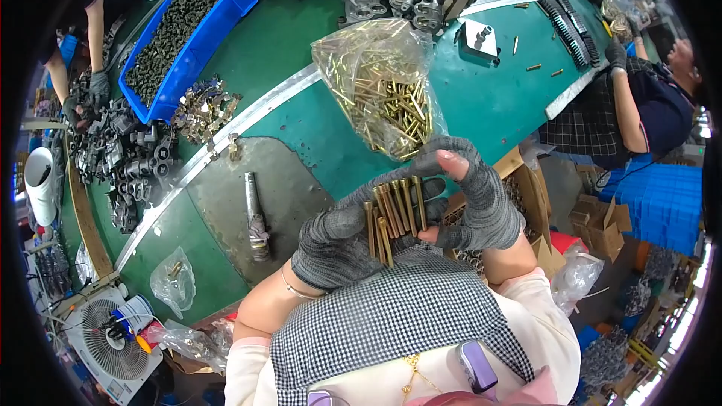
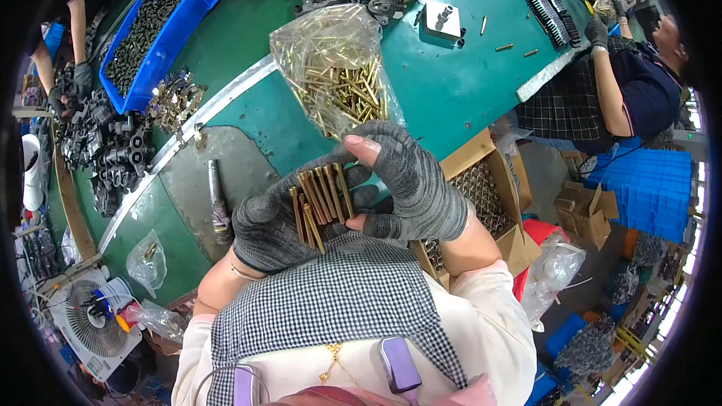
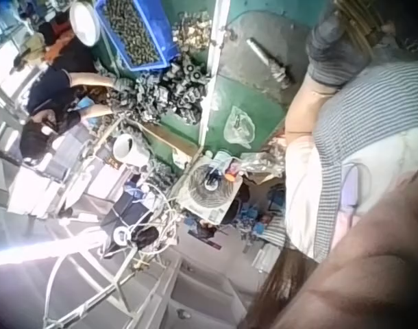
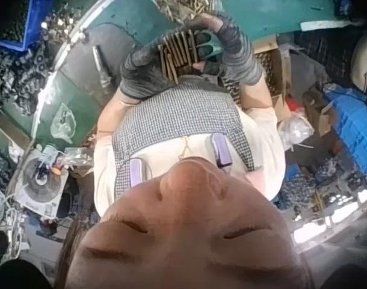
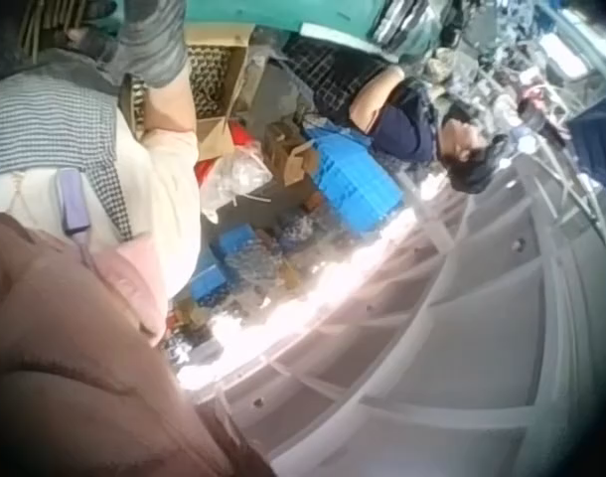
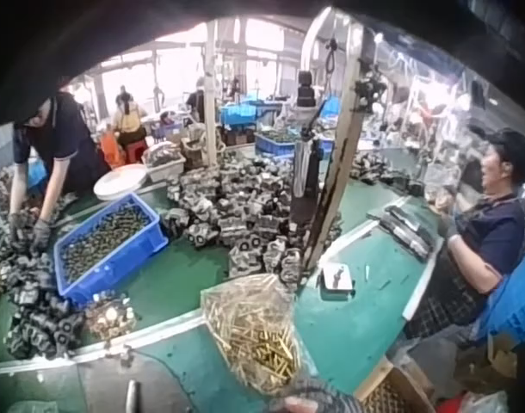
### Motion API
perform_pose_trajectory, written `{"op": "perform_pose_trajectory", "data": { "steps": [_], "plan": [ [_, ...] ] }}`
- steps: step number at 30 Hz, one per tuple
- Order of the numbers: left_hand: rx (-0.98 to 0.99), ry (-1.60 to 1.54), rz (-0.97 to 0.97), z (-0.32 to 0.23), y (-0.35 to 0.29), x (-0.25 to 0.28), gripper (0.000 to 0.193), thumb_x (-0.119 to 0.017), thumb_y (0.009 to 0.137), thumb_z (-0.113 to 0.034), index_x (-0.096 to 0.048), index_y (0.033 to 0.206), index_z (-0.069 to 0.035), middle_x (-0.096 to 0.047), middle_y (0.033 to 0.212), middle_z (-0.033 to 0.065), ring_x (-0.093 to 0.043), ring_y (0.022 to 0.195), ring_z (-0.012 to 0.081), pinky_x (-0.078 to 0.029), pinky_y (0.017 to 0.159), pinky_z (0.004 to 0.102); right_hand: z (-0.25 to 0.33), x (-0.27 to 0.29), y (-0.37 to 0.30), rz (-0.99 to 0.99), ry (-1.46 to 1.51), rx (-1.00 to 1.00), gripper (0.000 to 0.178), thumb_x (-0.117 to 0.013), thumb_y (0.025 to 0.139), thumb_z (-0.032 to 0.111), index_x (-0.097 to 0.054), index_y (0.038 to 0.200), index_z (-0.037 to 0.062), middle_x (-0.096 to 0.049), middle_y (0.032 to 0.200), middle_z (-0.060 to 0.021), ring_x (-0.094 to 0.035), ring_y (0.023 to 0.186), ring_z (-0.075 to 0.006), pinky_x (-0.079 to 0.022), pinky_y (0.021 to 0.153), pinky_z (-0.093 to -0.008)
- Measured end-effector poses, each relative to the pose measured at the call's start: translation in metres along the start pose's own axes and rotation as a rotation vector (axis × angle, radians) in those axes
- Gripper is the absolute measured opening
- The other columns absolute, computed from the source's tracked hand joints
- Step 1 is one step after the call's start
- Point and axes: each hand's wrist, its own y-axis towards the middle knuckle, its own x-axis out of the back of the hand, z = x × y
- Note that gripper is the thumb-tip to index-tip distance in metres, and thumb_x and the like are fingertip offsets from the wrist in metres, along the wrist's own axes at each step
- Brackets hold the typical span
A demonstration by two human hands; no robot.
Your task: Manually placing small metal pins into a grid-like tray on an assembly line.
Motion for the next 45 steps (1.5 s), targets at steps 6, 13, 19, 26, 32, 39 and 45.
{"op": "perform_pose_trajectory", "data": {
  "steps": [6, 13, 19, 26, 32, 39, 45],
  "plan": [
    [0.002, 0.043, -0.018, -0.002, 0.002, -0.005, 0.084, -0.068, 0.076, -0.036, -0.026, 0.14, 0.0, -0.035, 0.141, 0.016, -0.039, 0.127, 0.0272, -0.03, 0.107, 0.0382, -0.003, 0.0, -0.002, 0.008, -0.019, 0.001, 0.085, -0.08, 0.063, 0.028, -0.039, 0.134, 0.0047, -0.058, 0.111, -0.016, -0.054, 0.103, -0.0347, -0.042, 0.089, -0.0436],
    [-0.016, 0.072, -0.028, -0.001, 0.003, -0.01, 0.089, -0.069, 0.074, -0.04, -0.025, 0.14, 0.0, -0.036, 0.14, 0.0142, -0.04, 0.126, 0.0267, -0.032, 0.106, 0.0377, -0.006, -0.001, -0.001, 0.028, 0.051, -0.005, 0.085, -0.08, 0.063, 0.029, -0.038, 0.134, 0.005, -0.056, 0.114, -0.0169, -0.053, 0.105, -0.0354, -0.043, 0.089, -0.0427],
    [-0.01, 0.056, -0.079, -0.001, 0.001, -0.008, 0.092, -0.069, 0.073, -0.044, -0.024, 0.141, -0.001, -0.036, 0.14, 0.0139, -0.039, 0.127, 0.0271, -0.032, 0.106, 0.0383, -0.004, -0.001, 0.003, 0.035, 0.006, 0.028, 0.088, -0.08, 0.064, 0.029, -0.036, 0.136, 0.0047, -0.056, 0.114, -0.0166, -0.054, 0.103, -0.0346, -0.043, 0.088, -0.0422],
    [-0.013, 0.062, -0.051, -0.001, 0.003, -0.009, 0.091, -0.069, 0.073, -0.042, -0.025, 0.141, -0.001, -0.037, 0.14, 0.0142, -0.039, 0.127, 0.0272, -0.032, 0.106, 0.0393, -0.001, -0.002, 0.004, 0.021, 0.079, 0.024, 0.092, -0.084, 0.061, 0.025, -0.034, 0.136, 0.0046, -0.056, 0.11, -0.0182, -0.052, 0.104, -0.0326, -0.041, 0.089, -0.045],
    [0.001, 0.055, -0.056, 0.0, 0.003, -0.006, 0.091, -0.07, 0.073, -0.042, -0.025, 0.141, -0.001, -0.038, 0.139, 0.0142, -0.04, 0.126, 0.0264, -0.032, 0.105, 0.0393, -0.004, -0.002, 0.003, 0.021, 0.09, 0.033, 0.093, -0.084, 0.061, 0.024, -0.033, 0.137, 0.0052, -0.056, 0.109, -0.0174, -0.053, 0.101, -0.0317, -0.041, 0.088, -0.0442],
    [-0.004, 0.042, -0.028, 0.0, 0.008, -0.005, 0.086, -0.069, 0.075, -0.04, -0.028, 0.139, -0.002, -0.038, 0.138, 0.015, -0.041, 0.125, 0.0281, -0.032, 0.105, 0.0421, -0.012, -0.001, -0.001, 0.014, 0.141, 0.019, 0.093, -0.084, 0.062, 0.022, -0.033, 0.138, 0.0061, -0.057, 0.109, -0.016, -0.054, 0.101, -0.0292, -0.041, 0.088, -0.0433],
    [0.008, -0.178, -0.144, 0.011, 0.005, 0.033, 0.073, -0.063, 0.08, -0.045, -0.035, 0.135, -0.005, -0.039, 0.136, 0.017, -0.04, 0.125, 0.0335, -0.031, 0.104, 0.05, -0.09, 0.03, -0.036, -0.222, -0.089, -0.321, 0.085, -0.082, 0.065, 0.023, -0.036, 0.135, 0.0067, -0.056, 0.112, -0.0125, -0.054, 0.105, -0.0254, -0.041, 0.092, -0.04]
  ]
}}
